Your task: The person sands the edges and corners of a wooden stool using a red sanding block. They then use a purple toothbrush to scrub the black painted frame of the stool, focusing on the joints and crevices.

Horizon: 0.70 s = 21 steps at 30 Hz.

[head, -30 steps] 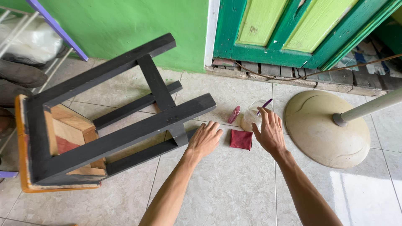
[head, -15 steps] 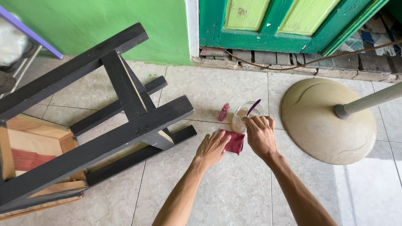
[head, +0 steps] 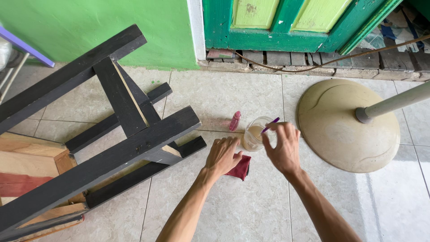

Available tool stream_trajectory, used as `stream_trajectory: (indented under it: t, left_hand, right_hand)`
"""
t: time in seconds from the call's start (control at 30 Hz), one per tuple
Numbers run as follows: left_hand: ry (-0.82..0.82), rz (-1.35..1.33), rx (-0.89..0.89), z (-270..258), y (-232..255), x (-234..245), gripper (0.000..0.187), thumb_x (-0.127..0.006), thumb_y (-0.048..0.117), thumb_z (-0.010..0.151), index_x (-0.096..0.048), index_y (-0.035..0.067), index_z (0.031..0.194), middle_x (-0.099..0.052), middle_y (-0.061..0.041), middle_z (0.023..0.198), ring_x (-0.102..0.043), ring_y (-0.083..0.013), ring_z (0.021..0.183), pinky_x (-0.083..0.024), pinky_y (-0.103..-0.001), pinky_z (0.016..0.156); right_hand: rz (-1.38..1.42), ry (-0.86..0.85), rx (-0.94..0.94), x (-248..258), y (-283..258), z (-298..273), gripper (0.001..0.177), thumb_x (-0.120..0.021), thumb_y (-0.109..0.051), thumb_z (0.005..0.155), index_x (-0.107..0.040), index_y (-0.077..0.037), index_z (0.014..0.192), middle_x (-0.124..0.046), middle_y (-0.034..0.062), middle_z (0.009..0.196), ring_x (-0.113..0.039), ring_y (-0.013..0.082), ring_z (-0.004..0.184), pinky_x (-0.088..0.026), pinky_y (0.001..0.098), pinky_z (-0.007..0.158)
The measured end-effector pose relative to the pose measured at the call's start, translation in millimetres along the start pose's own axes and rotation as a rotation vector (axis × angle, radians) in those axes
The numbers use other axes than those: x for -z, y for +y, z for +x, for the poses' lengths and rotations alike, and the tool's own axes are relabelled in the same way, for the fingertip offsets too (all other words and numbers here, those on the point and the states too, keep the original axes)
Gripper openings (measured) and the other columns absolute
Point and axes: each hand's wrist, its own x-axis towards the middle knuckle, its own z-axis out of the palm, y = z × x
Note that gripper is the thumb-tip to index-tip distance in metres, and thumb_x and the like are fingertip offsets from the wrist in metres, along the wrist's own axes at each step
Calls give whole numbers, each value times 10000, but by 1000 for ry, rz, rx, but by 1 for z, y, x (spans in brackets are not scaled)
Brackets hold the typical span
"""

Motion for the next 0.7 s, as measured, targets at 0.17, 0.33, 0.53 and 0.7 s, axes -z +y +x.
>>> stream_trajectory:
  t: [0.17,0.33,0.53,0.7]
  left_hand:
    - [475,-323,-182,6,38,30,1097,-897,454,711,-296,4,1511,-468,-285,1465,-516,-399,1306,-440,-555,1063]
    - [480,-443,-171,19,66,39,1280,-979,414,602,-245,-8,1562,-450,-261,1497,-463,-388,1382,-388,-520,1137]
    - [543,-387,-216,36,61,18,1026,-957,362,669,-407,-6,1453,-578,-189,1330,-592,-306,1229,-490,-448,1077]
    - [520,-367,-212,41,53,18,901,-959,313,695,-464,1,1380,-604,-185,1267,-616,-307,1174,-523,-445,1044]
  right_hand:
    - [26,-32,-241,3,5,23,486,-792,-260,869,-632,-50,1276,-610,78,928,-563,216,896,-386,408,838]
    - [-102,-171,-224,0,7,21,235,-773,-310,946,-708,-172,1126,-650,15,961,-568,184,938,-396,392,882]
    - [-64,-145,-160,4,-8,32,529,-791,-339,834,-678,-139,1310,-655,43,941,-528,222,952,-367,415,840]
    - [-67,-176,-82,-7,-15,37,380,-756,-269,896,-723,-168,1261,-667,26,965,-551,201,934,-384,400,877]
